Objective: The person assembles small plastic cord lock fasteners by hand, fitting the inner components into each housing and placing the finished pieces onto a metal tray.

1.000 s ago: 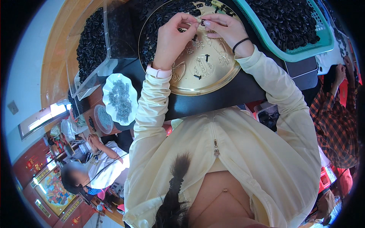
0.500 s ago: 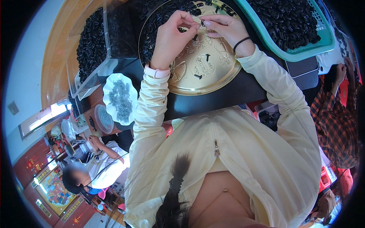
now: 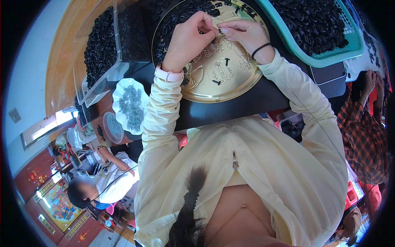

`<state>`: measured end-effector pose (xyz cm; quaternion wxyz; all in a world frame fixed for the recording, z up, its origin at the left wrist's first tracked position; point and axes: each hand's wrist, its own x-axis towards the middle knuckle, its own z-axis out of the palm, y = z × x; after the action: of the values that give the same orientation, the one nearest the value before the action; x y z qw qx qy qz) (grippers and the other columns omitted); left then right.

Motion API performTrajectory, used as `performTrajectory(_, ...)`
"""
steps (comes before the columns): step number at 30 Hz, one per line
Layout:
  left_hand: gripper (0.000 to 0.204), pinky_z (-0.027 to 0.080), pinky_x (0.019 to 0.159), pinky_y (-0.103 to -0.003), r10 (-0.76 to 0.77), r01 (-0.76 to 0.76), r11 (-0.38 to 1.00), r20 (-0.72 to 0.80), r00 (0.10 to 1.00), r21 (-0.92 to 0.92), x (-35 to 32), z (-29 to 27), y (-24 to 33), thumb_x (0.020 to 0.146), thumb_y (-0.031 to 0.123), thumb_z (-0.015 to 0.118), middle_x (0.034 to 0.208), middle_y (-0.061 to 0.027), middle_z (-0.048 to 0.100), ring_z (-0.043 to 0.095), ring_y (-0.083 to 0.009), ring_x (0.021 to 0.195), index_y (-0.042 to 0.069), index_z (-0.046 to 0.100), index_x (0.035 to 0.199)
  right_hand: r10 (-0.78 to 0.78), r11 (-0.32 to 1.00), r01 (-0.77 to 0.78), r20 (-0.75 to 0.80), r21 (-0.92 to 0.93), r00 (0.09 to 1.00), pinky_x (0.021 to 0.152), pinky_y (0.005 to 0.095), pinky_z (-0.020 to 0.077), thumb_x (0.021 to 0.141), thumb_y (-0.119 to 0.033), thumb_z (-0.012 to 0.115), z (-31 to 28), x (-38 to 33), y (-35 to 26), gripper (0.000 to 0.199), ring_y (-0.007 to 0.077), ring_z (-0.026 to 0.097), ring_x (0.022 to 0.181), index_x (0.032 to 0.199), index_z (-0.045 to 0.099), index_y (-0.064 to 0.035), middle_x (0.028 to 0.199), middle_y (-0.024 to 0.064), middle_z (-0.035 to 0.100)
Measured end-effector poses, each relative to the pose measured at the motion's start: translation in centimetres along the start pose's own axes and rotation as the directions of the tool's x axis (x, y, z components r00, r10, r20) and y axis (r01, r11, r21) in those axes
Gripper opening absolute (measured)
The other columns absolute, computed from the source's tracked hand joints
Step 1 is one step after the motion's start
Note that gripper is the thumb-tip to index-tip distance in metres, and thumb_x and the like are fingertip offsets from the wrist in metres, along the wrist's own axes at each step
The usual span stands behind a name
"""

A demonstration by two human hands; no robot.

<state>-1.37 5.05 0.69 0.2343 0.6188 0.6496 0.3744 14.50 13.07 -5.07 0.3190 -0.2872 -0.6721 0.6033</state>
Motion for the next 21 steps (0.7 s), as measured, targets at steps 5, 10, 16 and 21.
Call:
performTrajectory(5,0.018,0.05,0.056,-0.025,0.034,-0.033,0.998,-0.004,0.999,0.048,-0.1,-0.2,0.3,0.077,0.009,0.065,0.074,-0.0084,0.066,0.065,-0.0163,0.062,0.006,0.055,0.091,0.001,1.0,-0.001,0.002,-0.007,1.0,0.063,0.0211,0.0476,0.083,-0.015,0.062,0.2,-0.1,-0.1,0.021,0.0076,0.059,0.069,0.1,0.066,-0.0045,0.085,0.0036,0.066)
performTrajectory(10,0.028,0.05,0.058,-0.024,-0.029,0.025,0.998,-0.075,0.997,-0.052,1.2,-2.2,-0.3,0.079,0.014,0.065,0.081,-0.0077,0.067,0.065,-0.018,0.065,0.012,0.059,0.106,0.111,0.926,-0.102,-0.005,0.365,0.994,0.07,0.0211,0.0511,0.086,-0.011,0.058,0.7,-0.2,-0.8,0.023,0.0098,0.06,0.079,0.108,0.061,-0.0044,0.096,0.0041,0.064)
performTrajectory(16,0.022,0.047,0.074,-0.034,0.367,-0.238,0.745,-0.085,0.926,0.623,3.8,-0.2,-1.8,0.075,0.026,0.064,0.088,-0.0033,0.062,0.056,-0.0251,0.085,0.016,0.068,0.095,0.183,0.9,-0.139,-0.069,0.414,0.981,0.072,0.0223,0.0531,0.087,-0.007,0.055,0.1,0.2,-1.2,0.026,0.0123,0.061,0.085,0.113,0.057,-0.0031,0.099,0.0064,0.06)
performTrajectory(21,0.019,0.048,0.067,-0.031,0.33,-0.226,0.775,-0.072,0.941,0.59,3.6,0.9,-1.6,0.076,0.024,0.065,0.085,-0.0044,0.063,0.059,-0.023,0.077,0.013,0.069,0.09,0.194,0.88,-0.151,-0.051,0.45,0.98,0.073,0.0219,0.0532,0.086,-0.008,0.057,-0.1,0.3,-1.3,0.026,0.0117,0.061,0.085,0.112,0.057,-0.0026,0.1,0.0067,0.06)
